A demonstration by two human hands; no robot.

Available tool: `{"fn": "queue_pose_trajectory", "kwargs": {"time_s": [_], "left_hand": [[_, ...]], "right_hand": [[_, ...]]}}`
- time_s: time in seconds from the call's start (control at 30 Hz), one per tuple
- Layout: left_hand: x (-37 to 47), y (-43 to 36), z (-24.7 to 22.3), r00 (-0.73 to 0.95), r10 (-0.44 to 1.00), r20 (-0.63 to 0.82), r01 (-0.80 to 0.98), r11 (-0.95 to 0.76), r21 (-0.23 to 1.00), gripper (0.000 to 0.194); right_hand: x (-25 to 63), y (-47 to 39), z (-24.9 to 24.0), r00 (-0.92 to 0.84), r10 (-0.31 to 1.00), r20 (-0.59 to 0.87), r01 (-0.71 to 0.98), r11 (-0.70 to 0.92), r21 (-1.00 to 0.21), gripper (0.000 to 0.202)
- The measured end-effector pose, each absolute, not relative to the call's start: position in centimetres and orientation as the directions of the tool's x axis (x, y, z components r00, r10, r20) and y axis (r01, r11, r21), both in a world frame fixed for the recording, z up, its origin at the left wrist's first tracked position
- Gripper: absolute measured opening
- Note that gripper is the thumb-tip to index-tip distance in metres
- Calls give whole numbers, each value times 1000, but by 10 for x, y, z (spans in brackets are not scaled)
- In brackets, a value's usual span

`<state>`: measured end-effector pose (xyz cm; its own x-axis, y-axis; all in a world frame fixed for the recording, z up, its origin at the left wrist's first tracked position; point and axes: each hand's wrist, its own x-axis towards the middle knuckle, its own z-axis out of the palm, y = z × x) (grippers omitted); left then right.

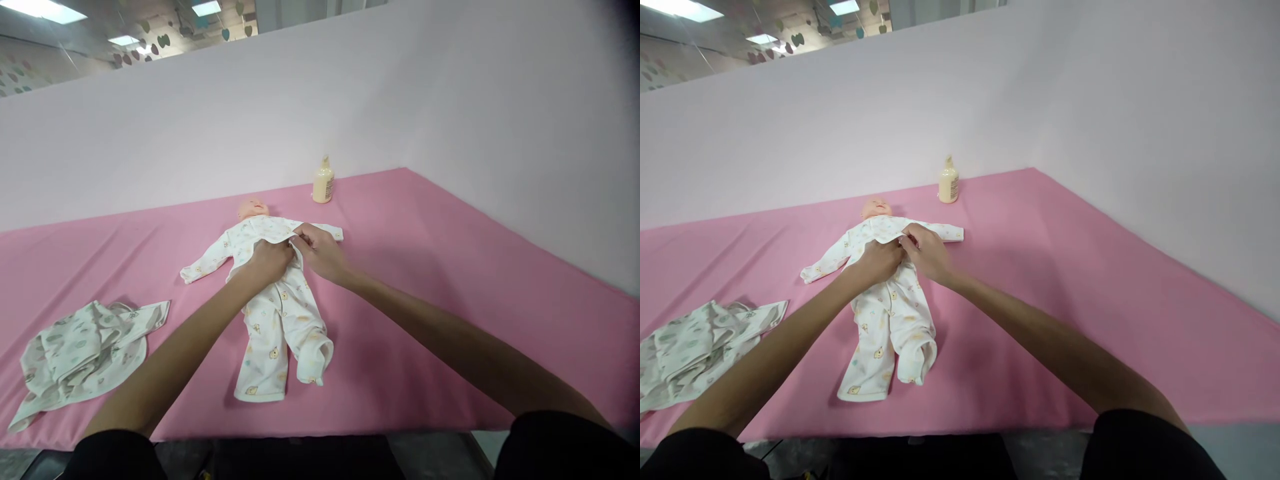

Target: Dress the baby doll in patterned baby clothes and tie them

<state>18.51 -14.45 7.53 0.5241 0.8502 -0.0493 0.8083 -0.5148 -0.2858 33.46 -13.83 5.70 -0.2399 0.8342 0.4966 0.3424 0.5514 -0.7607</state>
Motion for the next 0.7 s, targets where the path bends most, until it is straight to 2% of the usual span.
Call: {"fn": "queue_pose_trajectory", "kwargs": {"time_s": [0.1,0.23,0.33,0.47,0.57,0.7], "left_hand": [[191,-131,84,477,863,-166,838,-504,-212,30],[196,-117,94,435,825,-362,863,-497,-95,17],[196,-112,99,413,812,-412,885,-465,-32,22],[194,-109,96,418,816,-399,885,-465,-24,20],[189,-102,84,482,840,-251,872,-487,46,18],[181,-95,64,412,907,-86,906,-398,142,13]], "right_hand": [[338,-138,60,-237,839,490,362,545,-757,16],[344,-137,61,-268,831,487,383,556,-738,17],[347,-137,61,-278,832,479,392,554,-734,18],[350,-137,61,-296,828,476,391,560,-730,19],[352,-139,62,-349,818,457,391,570,-723,23],[350,-148,61,-514,723,461,404,678,-614,25]]}}
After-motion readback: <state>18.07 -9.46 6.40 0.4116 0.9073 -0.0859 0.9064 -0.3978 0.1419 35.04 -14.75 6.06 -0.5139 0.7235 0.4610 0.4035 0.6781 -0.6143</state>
